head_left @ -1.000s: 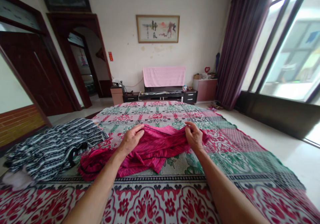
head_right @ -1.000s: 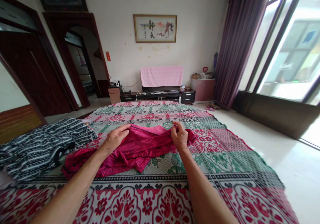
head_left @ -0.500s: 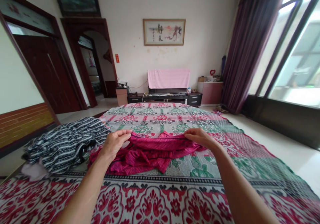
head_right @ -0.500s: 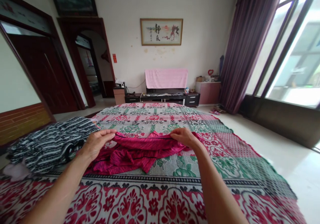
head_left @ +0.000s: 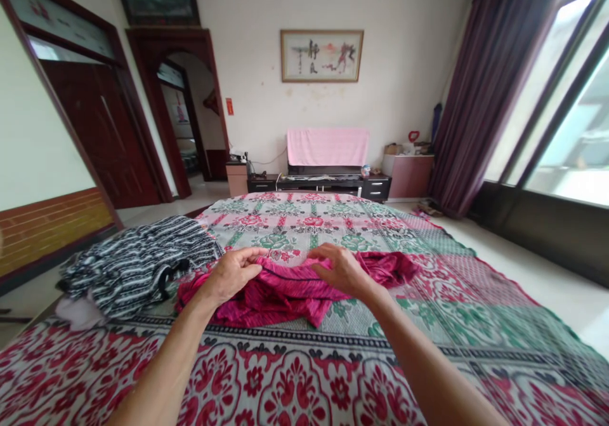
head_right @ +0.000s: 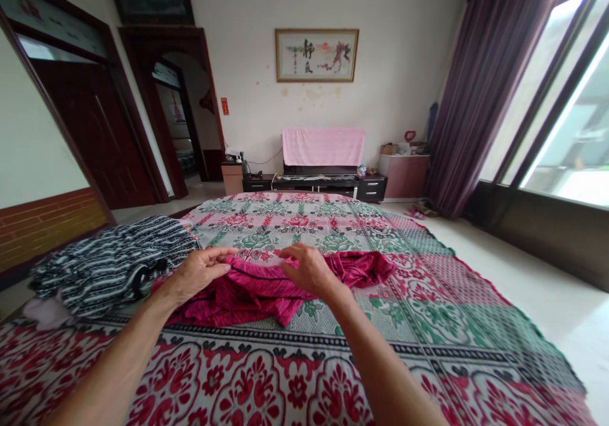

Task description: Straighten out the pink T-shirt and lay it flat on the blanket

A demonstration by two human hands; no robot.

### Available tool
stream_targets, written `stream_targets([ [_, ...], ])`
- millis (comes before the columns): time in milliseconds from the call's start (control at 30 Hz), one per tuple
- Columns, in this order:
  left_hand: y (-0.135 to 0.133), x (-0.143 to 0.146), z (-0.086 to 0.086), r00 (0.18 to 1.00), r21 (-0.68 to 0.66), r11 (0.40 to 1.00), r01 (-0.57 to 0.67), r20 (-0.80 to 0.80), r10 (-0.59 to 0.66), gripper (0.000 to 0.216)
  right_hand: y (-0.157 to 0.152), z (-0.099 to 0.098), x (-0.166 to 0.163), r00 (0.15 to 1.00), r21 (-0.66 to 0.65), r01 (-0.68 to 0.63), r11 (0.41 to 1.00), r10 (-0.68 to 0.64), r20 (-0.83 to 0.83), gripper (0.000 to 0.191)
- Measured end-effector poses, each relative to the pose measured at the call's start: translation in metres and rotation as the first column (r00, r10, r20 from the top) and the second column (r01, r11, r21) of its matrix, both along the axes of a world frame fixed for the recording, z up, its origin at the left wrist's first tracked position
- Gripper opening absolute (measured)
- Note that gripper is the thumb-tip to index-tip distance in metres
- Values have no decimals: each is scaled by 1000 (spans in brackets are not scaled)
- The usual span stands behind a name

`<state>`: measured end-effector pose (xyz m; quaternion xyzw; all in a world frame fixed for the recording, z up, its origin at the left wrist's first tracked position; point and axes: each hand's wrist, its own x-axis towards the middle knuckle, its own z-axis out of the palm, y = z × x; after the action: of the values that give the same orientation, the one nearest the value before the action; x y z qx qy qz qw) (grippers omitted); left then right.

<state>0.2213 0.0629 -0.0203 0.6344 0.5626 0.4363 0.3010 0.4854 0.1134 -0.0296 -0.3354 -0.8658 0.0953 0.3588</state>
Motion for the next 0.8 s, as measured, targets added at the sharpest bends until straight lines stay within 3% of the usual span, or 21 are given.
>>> stream_targets([
  [200,-6,14,7,999,30,999,31,-41,-30,50,-26,-8,-41,993,48,-114,992,116,-36,21],
  [333,-11,17,11,990,9,993,114,-80,-113,46,-31,-17,-51,987,-3,-112,994,111,-119,20],
  [433,-15,18,13,971,-57,980,192,-137,-198,41,-33,-25,-57,985,-35,-156,987,153,-81,9],
  [567,-18,18,13,943,-93,964,251,-202,-265,37,-35,-31,-60,975,-111,-220,969,220,-18,20],
  [667,-17,8,15,950,-106,979,175,-243,-196,41,-33,-24,-52,974,-205,-227,952,225,-36,15],
  [800,-13,-27,15,953,-65,996,-65,-299,43,49,-19,-4,-30,977,-293,-123,948,65,-202,21],
])
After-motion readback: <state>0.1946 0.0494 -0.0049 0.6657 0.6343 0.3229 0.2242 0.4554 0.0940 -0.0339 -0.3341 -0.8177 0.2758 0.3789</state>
